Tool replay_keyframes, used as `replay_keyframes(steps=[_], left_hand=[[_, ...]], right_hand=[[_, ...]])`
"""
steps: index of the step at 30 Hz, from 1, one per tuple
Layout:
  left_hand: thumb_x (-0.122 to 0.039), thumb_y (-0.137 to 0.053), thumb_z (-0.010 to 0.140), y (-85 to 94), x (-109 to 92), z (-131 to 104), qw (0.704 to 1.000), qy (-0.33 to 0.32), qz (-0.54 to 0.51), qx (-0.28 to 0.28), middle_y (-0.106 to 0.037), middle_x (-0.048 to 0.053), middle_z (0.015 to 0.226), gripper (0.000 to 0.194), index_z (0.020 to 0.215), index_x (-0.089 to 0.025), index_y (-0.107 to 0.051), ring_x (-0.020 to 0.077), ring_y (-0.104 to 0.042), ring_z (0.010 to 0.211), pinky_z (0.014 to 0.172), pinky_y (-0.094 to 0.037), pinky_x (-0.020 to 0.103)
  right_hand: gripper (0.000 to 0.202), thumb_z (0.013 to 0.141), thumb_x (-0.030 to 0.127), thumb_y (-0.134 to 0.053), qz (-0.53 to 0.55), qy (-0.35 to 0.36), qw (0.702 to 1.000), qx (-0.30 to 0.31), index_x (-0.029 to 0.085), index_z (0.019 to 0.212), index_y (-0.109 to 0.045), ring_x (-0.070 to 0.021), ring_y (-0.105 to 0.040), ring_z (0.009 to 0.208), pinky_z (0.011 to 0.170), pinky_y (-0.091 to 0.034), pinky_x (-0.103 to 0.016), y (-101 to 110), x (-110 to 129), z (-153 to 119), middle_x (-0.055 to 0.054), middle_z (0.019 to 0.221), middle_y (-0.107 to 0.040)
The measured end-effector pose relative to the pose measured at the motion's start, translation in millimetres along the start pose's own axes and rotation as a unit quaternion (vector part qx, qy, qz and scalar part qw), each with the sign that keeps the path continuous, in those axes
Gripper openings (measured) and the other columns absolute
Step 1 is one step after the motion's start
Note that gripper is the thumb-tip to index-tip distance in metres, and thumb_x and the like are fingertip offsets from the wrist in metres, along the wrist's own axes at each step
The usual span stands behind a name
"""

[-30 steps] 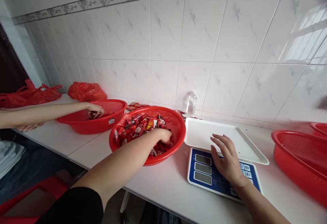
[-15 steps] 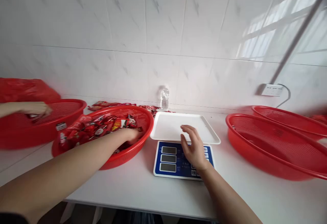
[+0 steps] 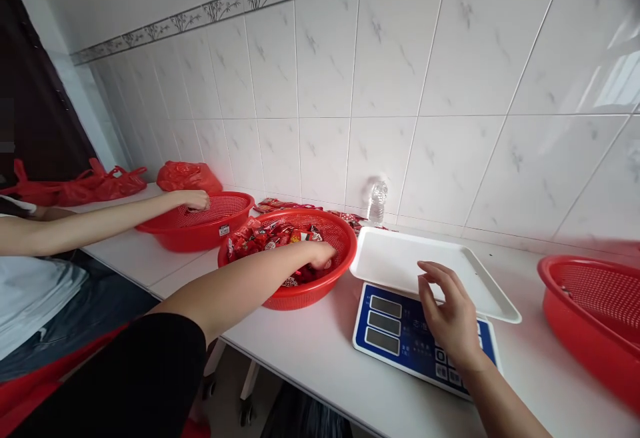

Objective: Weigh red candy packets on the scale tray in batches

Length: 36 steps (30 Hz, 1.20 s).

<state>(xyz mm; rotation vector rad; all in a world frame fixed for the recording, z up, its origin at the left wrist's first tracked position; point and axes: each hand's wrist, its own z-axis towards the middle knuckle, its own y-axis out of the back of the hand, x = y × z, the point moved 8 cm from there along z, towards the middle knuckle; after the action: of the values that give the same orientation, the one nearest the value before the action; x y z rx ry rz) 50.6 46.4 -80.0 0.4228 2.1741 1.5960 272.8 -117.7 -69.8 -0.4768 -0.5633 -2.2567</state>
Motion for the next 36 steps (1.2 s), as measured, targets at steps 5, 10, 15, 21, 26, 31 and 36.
replay_keyframes(steps=[5,10,15,21,26,31,36], left_hand=[[-0.005,-0.062,0.056,37.5,-2,-2,0.998,-0.011,0.058,-0.015,-0.068,0.004,0.090,0.037,0.090,-0.020,-0.065,0.0211,-0.060,0.078,0.068,-0.045,0.027],[-0.011,-0.063,0.063,82.1,-9,-6,0.996,-0.010,0.064,-0.055,-0.065,0.000,0.080,0.034,0.096,-0.019,-0.062,0.0162,-0.057,0.067,0.055,-0.039,0.022],[-0.014,-0.070,0.061,111.2,-31,-3,0.987,-0.034,-0.072,-0.142,-0.064,-0.003,0.082,0.045,0.105,-0.019,-0.057,0.0139,-0.059,0.068,0.055,-0.041,0.020],[-0.010,-0.072,0.064,74.0,-69,20,0.915,-0.096,-0.378,-0.099,-0.065,0.002,0.088,0.048,0.108,-0.017,-0.053,0.0180,-0.065,0.075,0.062,-0.053,0.028],[-0.012,-0.077,0.063,42.0,-90,37,0.902,-0.108,-0.413,-0.062,-0.065,0.005,0.098,0.053,0.111,-0.017,-0.054,0.0178,-0.065,0.084,0.072,-0.054,0.029],[-0.024,-0.075,0.068,38.2,-91,41,0.943,-0.111,-0.307,-0.070,-0.060,0.008,0.114,0.054,0.118,-0.017,-0.054,0.0175,-0.062,0.095,0.078,-0.051,0.027],[-0.024,-0.064,0.077,54.4,-72,40,0.960,-0.081,-0.227,-0.140,-0.064,0.005,0.110,0.033,0.110,-0.018,-0.060,0.0147,-0.061,0.097,0.080,-0.049,0.022]], right_hand=[[0.023,0.090,0.020,-0.051,0.003,0.007,1.000,0.002,0.023,0.111,-0.061,-0.0202,-0.060,0.098,0.047,-0.054,-0.021,0,1,-1,-0.009,0.108,-0.061],[0.023,0.091,0.020,-0.051,0.006,0.005,1.000,-0.001,0.024,0.111,-0.061,-0.0197,-0.060,0.096,0.042,-0.051,-0.020,1,2,-2,-0.009,0.108,-0.061],[0.022,0.091,0.021,-0.050,-0.006,0.021,1.000,-0.006,0.024,0.110,-0.061,-0.0208,-0.062,0.095,0.053,-0.055,-0.026,0,3,-2,-0.009,0.106,-0.063],[0.021,0.091,0.021,-0.049,-0.005,0.019,1.000,-0.002,0.024,0.108,-0.061,-0.0208,-0.061,0.096,0.058,-0.056,-0.028,-1,0,-2,-0.009,0.106,-0.063],[0.021,0.092,0.020,-0.048,-0.005,0.023,1.000,-0.001,0.023,0.108,-0.061,-0.0204,-0.062,0.094,0.066,-0.057,-0.033,-1,-1,2,-0.008,0.105,-0.063],[0.022,0.092,0.022,-0.048,-0.002,0.009,1.000,0.007,0.023,0.109,-0.061,-0.0207,-0.061,0.094,0.068,-0.057,-0.034,0,-2,4,-0.009,0.106,-0.062],[0.021,0.092,0.023,-0.048,0.003,-0.007,1.000,0.020,0.023,0.107,-0.062,-0.0209,-0.062,0.093,0.065,-0.057,-0.033,0,-2,5,-0.009,0.106,-0.063]])
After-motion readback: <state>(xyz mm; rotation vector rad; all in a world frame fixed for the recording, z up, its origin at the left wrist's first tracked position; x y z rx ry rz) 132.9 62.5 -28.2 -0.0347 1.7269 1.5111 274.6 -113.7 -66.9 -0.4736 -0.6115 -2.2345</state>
